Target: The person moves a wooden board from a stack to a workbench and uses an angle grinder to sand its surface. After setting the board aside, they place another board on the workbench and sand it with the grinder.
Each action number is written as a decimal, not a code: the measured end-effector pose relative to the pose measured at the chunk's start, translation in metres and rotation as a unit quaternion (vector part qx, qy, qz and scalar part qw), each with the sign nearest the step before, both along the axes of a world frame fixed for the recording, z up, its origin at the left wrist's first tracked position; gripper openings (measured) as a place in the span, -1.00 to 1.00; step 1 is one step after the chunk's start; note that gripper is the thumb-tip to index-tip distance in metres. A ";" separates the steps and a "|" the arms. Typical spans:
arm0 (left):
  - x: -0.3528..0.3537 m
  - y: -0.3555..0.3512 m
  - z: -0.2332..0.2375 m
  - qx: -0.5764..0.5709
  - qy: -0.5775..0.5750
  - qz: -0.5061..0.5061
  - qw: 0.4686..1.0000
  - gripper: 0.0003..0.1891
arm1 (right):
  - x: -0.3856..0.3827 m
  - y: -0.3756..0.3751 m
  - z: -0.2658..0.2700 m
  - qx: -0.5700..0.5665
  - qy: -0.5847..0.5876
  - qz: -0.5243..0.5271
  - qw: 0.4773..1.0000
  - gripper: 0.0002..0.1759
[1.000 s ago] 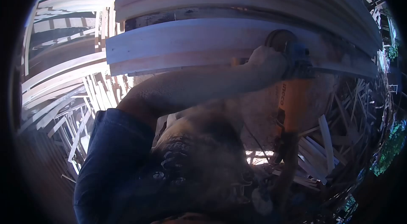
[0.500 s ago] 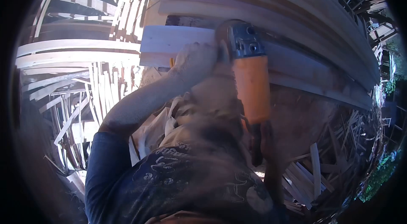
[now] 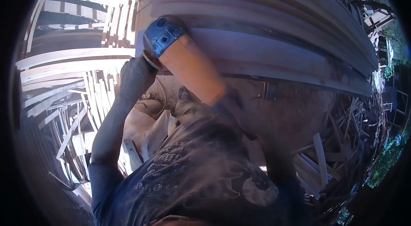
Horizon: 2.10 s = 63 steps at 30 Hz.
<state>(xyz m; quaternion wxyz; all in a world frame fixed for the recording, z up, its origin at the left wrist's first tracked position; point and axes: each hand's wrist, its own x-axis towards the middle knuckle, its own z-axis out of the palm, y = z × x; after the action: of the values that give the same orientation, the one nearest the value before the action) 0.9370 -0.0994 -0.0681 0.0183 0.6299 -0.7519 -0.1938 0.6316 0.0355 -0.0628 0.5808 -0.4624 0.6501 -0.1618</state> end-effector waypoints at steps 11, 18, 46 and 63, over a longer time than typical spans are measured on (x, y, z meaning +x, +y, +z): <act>-0.388 -0.008 -0.013 -0.040 0.113 -0.414 0.902 -0.73 | -0.179 0.187 0.010 0.093 -0.040 -0.482 0.870 -0.43; -0.295 -0.023 0.003 0.050 0.126 -0.342 0.930 -0.77 | -0.171 0.174 -0.003 0.076 -0.096 -0.458 0.880 -0.42; -0.146 -0.004 0.009 -0.035 0.039 -0.092 0.994 -0.80 | -0.121 0.024 0.029 -0.026 -0.018 -0.033 0.999 -0.33; -0.751 0.038 0.014 0.036 0.091 -0.455 0.885 -0.81 | -0.536 0.240 0.024 0.052 0.044 -0.541 0.838 -0.32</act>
<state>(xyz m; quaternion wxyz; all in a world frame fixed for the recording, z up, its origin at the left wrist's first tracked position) 0.1856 -0.0610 -0.0545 -0.0257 0.1986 -0.9435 -0.2641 0.0960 0.2753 -0.0392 0.3950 -0.0128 0.8289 -0.3958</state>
